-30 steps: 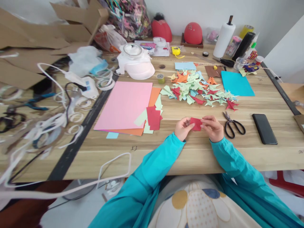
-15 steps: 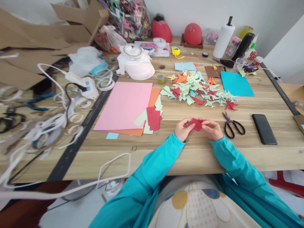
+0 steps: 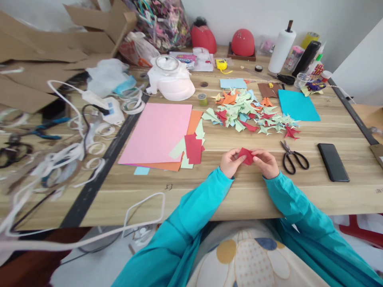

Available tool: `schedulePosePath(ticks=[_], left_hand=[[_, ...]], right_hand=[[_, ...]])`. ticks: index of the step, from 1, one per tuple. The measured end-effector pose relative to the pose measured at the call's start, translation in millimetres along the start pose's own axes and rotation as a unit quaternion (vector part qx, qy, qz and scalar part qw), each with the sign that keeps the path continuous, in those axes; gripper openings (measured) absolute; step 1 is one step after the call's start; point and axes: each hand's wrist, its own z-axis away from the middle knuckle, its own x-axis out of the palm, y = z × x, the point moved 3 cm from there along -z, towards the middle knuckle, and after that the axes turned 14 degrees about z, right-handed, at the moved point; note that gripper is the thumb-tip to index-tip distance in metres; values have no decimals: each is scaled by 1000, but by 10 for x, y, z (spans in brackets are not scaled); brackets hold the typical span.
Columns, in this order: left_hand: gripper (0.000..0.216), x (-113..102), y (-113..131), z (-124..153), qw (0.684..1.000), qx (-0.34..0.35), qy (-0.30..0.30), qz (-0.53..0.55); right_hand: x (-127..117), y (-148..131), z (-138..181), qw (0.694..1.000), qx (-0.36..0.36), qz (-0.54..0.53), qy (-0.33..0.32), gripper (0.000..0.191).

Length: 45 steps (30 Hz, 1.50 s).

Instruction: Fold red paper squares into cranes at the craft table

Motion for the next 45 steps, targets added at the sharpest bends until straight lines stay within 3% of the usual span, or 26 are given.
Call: schedulePosePath(ticks=[3,7,13,20,25,30,36,41,45], left_hand=[[35,-16,-8,-6,1000,-3,7,5],[35,-9,-10,-2,1000,-13,-1,1],[33,40,-3,16,999,-32,-23,-14],[35,56,-4,23,998,-47,-18,-27],[34,2,-42,4,999,-49,5,5],[33,-53,-56,-23,998,-64,27,12],[31,-53,-56,-34,992,-103,34,60],[33,-29,-70,-39,990,-111,9,85],[32,-26,-68,-37,996,-84,11,41]], right_hand=[[-31,-64,11,992,-79,93,32,21],[-13,-44,28,980,-102,170,12,28],[40,51,58,988,-62,143,-1,21],[3,55,53,995,28,85,43,22],[13,2,66,994,12,103,29,23],[33,-30,80,995,-5,96,-33,33],[7,-45,74,988,-80,112,-74,24],[-13,5,65,983,-105,142,-54,21],[-16,-16,73,977,-120,164,-70,21]])
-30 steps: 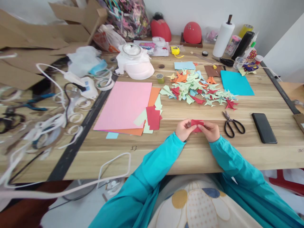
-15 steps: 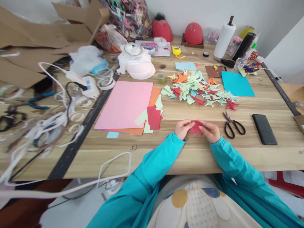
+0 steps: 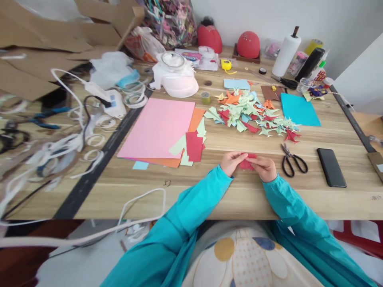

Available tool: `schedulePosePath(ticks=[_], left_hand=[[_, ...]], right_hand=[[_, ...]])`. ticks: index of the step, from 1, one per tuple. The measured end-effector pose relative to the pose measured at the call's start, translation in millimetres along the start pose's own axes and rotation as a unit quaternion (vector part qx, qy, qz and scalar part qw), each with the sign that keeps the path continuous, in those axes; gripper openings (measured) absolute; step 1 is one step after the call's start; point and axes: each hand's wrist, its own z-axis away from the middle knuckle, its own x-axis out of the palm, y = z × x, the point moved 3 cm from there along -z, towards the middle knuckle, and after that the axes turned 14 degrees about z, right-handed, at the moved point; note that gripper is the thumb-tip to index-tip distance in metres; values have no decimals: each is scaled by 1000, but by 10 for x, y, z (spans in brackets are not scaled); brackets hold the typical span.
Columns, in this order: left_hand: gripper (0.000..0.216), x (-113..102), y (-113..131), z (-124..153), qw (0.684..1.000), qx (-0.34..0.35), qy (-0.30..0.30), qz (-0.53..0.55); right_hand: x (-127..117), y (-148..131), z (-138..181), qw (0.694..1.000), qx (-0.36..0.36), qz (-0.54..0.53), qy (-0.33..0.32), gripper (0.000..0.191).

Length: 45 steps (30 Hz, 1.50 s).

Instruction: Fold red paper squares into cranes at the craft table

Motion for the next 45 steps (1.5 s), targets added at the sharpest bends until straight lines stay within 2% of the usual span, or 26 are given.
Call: schedulePosePath(ticks=[3,5,7,9,13,15,20,23,31,39,45], left_hand=[[34,6,27,7,999,11,-4,-33],[34,11,73,14,998,29,-8,-64],[30,21,139,22,992,64,-16,-111],[24,38,200,32,981,99,-36,-165],[17,63,257,43,965,124,-76,-219],[17,64,254,41,967,119,-74,-213],[24,65,174,47,981,69,-42,-175],[27,64,121,56,985,47,-39,-164],[30,44,96,42,983,59,-42,-168],[29,79,157,52,976,107,-38,-188],[29,79,171,52,975,109,-48,-187]], right_hand=[[-12,-43,1,999,19,-30,-34,23],[-11,-42,-1,994,69,-76,-46,36],[-7,-5,-3,984,134,-114,-28,51],[17,48,-7,974,185,-125,-27,49],[101,121,-10,959,231,-131,-102,35],[125,126,-9,954,238,-141,-116,36],[132,117,-11,958,239,-140,-70,35],[143,131,-2,951,255,-159,-68,35],[148,126,8,936,289,-185,-83,38],[157,117,0,936,287,-183,-89,36],[160,142,4,937,285,-179,-94,36]])
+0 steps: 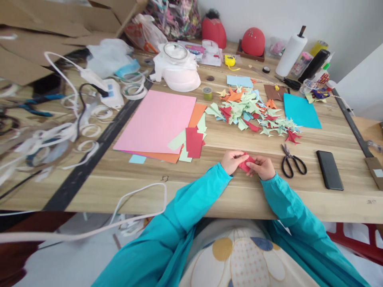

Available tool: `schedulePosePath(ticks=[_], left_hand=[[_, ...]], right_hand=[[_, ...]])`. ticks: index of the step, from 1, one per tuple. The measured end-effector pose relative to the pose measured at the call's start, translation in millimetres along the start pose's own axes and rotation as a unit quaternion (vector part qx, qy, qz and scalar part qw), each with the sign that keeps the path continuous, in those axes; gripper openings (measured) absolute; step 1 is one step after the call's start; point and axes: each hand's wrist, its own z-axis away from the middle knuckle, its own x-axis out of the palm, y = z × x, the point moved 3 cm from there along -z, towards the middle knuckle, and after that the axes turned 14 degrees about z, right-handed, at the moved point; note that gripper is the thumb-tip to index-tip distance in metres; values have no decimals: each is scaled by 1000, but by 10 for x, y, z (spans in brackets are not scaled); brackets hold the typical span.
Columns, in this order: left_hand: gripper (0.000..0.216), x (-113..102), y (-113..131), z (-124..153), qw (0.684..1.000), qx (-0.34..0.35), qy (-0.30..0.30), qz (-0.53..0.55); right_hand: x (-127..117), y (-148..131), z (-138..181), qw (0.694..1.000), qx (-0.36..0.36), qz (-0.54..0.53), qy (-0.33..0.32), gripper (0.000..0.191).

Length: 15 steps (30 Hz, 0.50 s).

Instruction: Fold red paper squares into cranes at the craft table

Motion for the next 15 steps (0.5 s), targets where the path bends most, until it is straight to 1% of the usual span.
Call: schedulePosePath(ticks=[5,11,15], left_hand=[[26,-14,-42,-3,1000,-11,22,-5],[27,-24,-18,-6,999,36,14,-36],[26,-32,-8,-9,999,42,10,-26]], right_hand=[[4,-24,8,1000,2,-4,-3,36],[21,-45,16,1000,5,2,-11,36],[24,-44,15,1000,1,6,-13,36]])
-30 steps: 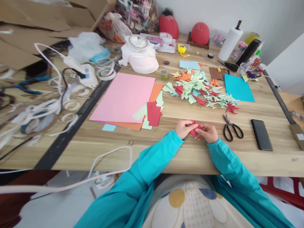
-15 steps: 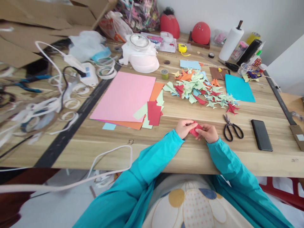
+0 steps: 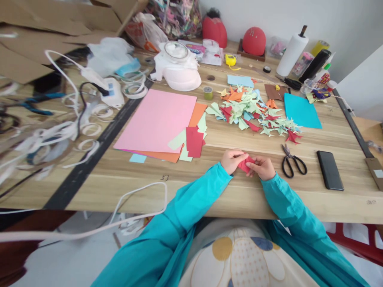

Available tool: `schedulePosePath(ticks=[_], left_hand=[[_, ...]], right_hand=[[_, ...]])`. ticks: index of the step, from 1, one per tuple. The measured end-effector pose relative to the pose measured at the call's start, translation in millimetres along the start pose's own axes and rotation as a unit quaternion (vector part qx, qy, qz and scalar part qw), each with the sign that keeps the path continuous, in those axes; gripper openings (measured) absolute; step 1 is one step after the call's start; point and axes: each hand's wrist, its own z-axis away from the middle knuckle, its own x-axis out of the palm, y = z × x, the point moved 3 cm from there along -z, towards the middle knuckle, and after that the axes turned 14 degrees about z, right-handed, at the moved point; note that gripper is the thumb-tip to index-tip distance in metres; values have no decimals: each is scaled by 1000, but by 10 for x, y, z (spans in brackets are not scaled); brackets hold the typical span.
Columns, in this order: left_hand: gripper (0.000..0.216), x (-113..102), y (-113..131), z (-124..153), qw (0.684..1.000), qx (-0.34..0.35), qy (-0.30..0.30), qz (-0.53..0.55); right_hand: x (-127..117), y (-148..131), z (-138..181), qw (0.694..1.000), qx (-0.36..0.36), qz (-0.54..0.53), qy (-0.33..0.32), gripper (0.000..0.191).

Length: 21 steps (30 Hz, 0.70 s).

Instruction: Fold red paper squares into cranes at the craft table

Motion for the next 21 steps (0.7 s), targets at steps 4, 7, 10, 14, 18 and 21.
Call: schedulePosePath(ticks=[4,7,10,14,18,21], left_hand=[[28,-6,-26,-5,1000,-8,10,20],[35,-16,-52,-9,999,-10,31,35],[42,-23,-80,-7,997,-41,51,51],[39,1,-77,1,997,-57,24,39],[29,14,-68,6,999,-35,-4,-26],[28,10,-73,6,999,-20,-17,-47]], right_hand=[[-4,2,-3,1000,-2,0,1,35],[-8,13,-5,1000,-6,-1,-1,34],[-10,30,-9,1000,-8,-2,-3,33],[-9,31,-7,1000,-3,-1,-2,34],[-4,18,1,1000,1,1,-4,34],[-4,18,-1,1000,2,-2,-3,35]])
